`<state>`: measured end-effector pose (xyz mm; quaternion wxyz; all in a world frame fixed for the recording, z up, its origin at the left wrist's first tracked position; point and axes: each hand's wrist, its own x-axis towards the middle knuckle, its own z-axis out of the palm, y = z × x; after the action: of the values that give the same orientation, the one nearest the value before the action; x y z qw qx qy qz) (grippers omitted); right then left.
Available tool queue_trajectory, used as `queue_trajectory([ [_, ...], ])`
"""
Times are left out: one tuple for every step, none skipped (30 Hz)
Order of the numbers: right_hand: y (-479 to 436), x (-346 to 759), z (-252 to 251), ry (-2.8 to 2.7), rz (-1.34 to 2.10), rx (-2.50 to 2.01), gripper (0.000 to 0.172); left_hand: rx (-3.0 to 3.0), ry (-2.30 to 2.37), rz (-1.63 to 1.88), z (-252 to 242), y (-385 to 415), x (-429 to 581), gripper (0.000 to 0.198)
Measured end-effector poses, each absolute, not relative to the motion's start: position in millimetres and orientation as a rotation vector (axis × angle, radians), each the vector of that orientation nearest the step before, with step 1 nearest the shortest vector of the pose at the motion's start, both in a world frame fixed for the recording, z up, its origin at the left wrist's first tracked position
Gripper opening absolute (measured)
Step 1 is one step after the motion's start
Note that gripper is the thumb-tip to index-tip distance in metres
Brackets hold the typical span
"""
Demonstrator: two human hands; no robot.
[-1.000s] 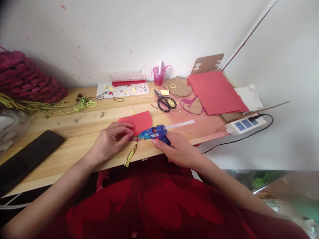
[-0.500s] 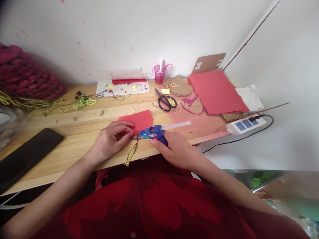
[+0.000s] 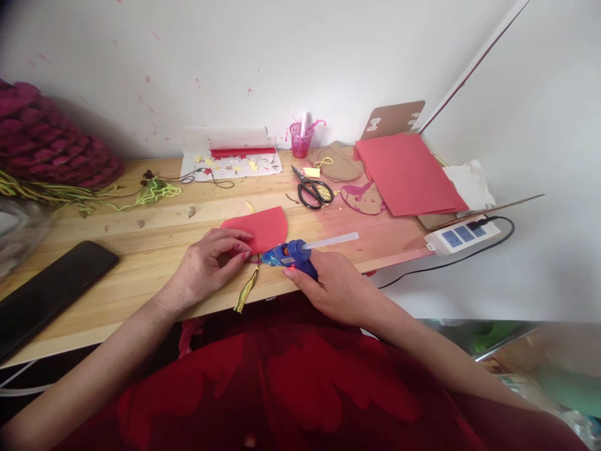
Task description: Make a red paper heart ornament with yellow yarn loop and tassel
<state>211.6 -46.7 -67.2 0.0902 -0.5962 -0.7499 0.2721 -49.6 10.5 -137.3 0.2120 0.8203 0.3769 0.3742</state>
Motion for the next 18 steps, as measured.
queue_trajectory([
  [-47.1, 212.1, -67.5, -2.231, 0.811, -1.768, 0.044, 2.281, 1.041, 1.039, -137.1, 10.4, -49.7, 0.013],
  [-47.4, 212.5, -67.6, -2.235, 0.816, -1.760, 0.044, 2.284, 1.035, 1.039, -136.9, 10.4, -49.8, 0.013],
  [-47.8, 212.9, -67.7, -2.237, 0.818, -1.755, 0.045, 2.287, 1.031, 1.040, -136.7, 10.4, -49.8, 0.012],
  [-48.1, 213.1, -67.8, -2.238, 0.819, -1.755, 0.045, 2.290, 1.027, 1.043, -136.5, 10.5, -49.8, 0.012],
  [-48.4, 213.4, -67.7, -2.239, 0.818, -1.759, 0.045, 2.292, 1.025, 1.048, -136.3, 10.6, -49.7, 0.012],
  [-48.6, 213.7, -67.7, -2.239, 0.815, -1.767, 0.045, 2.294, 1.025, 1.050, -136.2, 10.7, -49.6, 0.012],
  [-48.8, 214.0, -67.6, -2.239, 0.810, -1.774, 0.045, 2.295, 1.024, 1.050, -136.2, 10.7, -49.5, 0.012],
  [-49.0, 214.3, -67.4, -2.239, 0.805, -1.780, 0.045, 2.297, 1.023, 1.051, -136.2, 10.8, -49.4, 0.012],
  [-49.0, 214.8, -67.1, -2.239, 0.799, -1.786, 0.045, 2.299, 1.021, 1.051, -136.2, 10.7, -49.3, 0.012],
  [-49.0, 215.2, -66.8, -2.240, 0.794, -1.790, 0.045, 2.302, 1.019, 1.051, -136.2, 10.7, -49.3, 0.012],
  [-49.0, 215.6, -66.5, -2.241, 0.789, -1.793, 0.044, 2.305, 1.017, 1.053, -136.1, 10.6, -49.3, 0.012],
  [-49.0, 215.9, -66.2, -2.242, 0.785, -1.798, 0.044, 2.308, 1.016, 1.054, -136.0, 10.4, -49.3, 0.012],
  [-49.0, 216.1, -66.0, -2.243, 0.782, -1.804, 0.044, 2.310, 1.017, 1.054, -135.9, 10.3, -49.3, 0.013],
  [-49.2, 216.1, -65.8, -2.245, 0.778, -1.808, 0.044, 2.311, 1.019, 1.054, -135.8, 10.2, -49.4, 0.013],
  [-49.4, 216.1, -65.6, -2.248, 0.774, -1.810, 0.044, 2.310, 1.019, 1.053, -135.7, 10.1, -49.4, 0.013],
  [-49.8, 215.9, -65.5, -2.257, 0.773, -1.808, 0.045, 2.309, 1.018, 1.053, -135.8, 10.1, -49.6, 0.013],
  [-50.1, 215.5, -65.4, -2.265, 0.775, -1.805, 0.045, 2.307, 1.018, 1.054, -135.9, 10.1, -49.7, 0.013],
  [-50.5, 215.1, -65.1, -2.271, 0.778, -1.802, 0.046, 2.303, 1.016, 1.054, -136.1, 10.2, -49.9, 0.013],
])
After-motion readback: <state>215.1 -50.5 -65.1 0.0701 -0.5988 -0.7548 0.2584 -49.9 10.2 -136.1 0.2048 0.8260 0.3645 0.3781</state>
